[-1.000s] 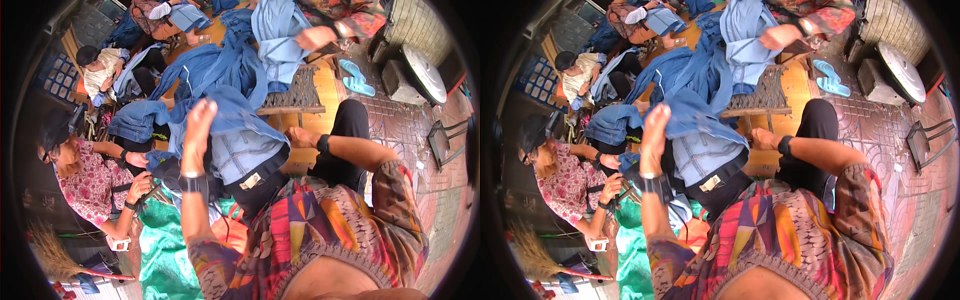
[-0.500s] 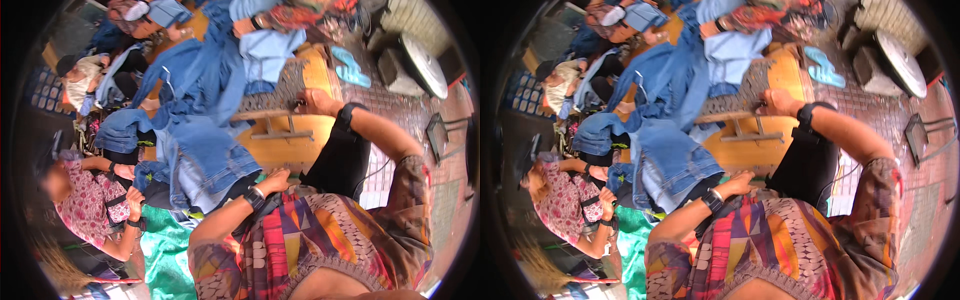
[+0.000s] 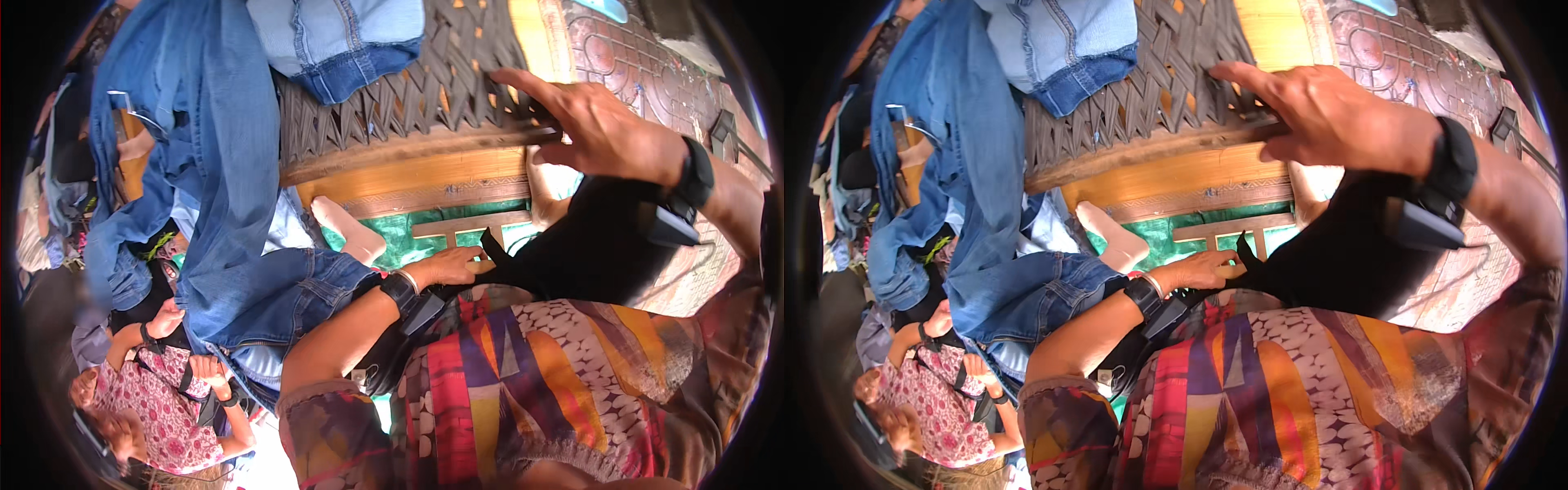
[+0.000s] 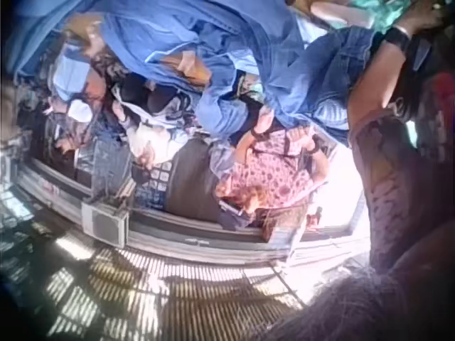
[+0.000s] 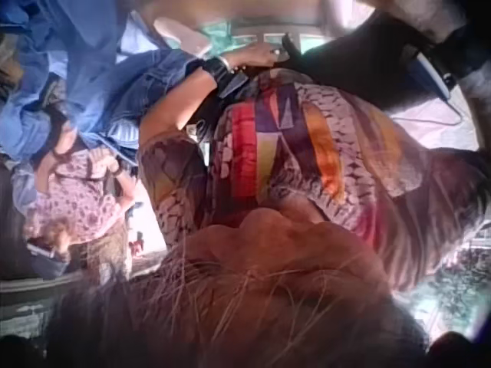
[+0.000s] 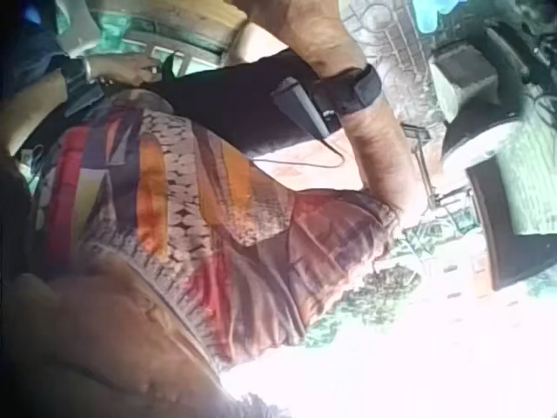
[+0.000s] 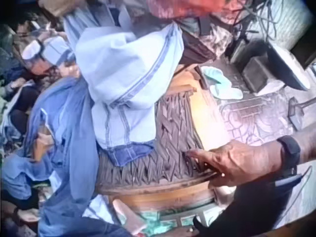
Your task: Manually inspect and repair seams or remove loose threads from denim jeans using hands and scissors.
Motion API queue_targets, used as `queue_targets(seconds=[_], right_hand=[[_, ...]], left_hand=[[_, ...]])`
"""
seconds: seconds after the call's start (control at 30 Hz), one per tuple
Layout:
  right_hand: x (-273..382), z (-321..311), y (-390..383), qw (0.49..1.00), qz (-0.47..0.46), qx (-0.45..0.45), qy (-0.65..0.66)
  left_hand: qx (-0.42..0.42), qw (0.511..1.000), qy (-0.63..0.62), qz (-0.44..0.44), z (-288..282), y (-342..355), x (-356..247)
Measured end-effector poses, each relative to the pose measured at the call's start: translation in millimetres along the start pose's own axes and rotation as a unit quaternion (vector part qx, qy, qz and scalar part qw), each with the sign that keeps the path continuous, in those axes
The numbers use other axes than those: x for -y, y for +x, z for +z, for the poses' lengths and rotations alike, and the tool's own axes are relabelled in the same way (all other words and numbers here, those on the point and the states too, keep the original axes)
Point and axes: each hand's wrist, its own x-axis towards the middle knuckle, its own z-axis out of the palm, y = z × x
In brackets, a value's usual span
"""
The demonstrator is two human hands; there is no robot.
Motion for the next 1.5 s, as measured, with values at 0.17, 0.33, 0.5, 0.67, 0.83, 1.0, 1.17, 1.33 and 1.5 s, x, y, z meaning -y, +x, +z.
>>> queue_targets(seconds=[0.17, 0.33, 0.5, 0.67, 0.83, 1.0, 1.17, 1.33, 1.5], right_hand=[[-1, -2, -6, 0.994, 0.005, -0.001, 0.109], [-18, 13, -2, 0.985, 0.0, -0.011, 0.172], [-24, 13, -1, 0.995, 0.024, 0.065, 0.069], [-33, 16, 7, 0.995, -0.013, 0.066, 0.079], [-40, 21, 11, 0.991, -0.061, 0.041, 0.113], [-44, 17, 13, 0.99, -0.073, 0.066, 0.099], [-48, 21, 14, 0.989, -0.069, 0.025, 0.125], [-48, 21, 17, 0.99, -0.074, 0.024, 0.119], [-46, 26, 17, 0.99, -0.093, 0.0, 0.102]], left_hand=[[0.0, 0.989, -0.13, -0.071, 24, 3, 19], [-0.123, 0.975, 0.181, -0.024, 51, -5, 16], [-0.034, 0.982, 0.152, -0.107, 33, 14, 7], [-0.131, 0.985, 0.104, -0.031, 62, 5, 28], [-0.058, 0.992, -0.077, -0.075, 92, -20, 36], [-0.008, 0.994, 0.061, -0.088, 81, -35, 22], [-0.061, 0.993, 0.015, -0.099, 96, -34, 24], [-0.05, 0.989, -0.09, -0.105, 135, -41, 29], [-0.083, 0.993, 0.086, -0.011, 173, -51, 62]])
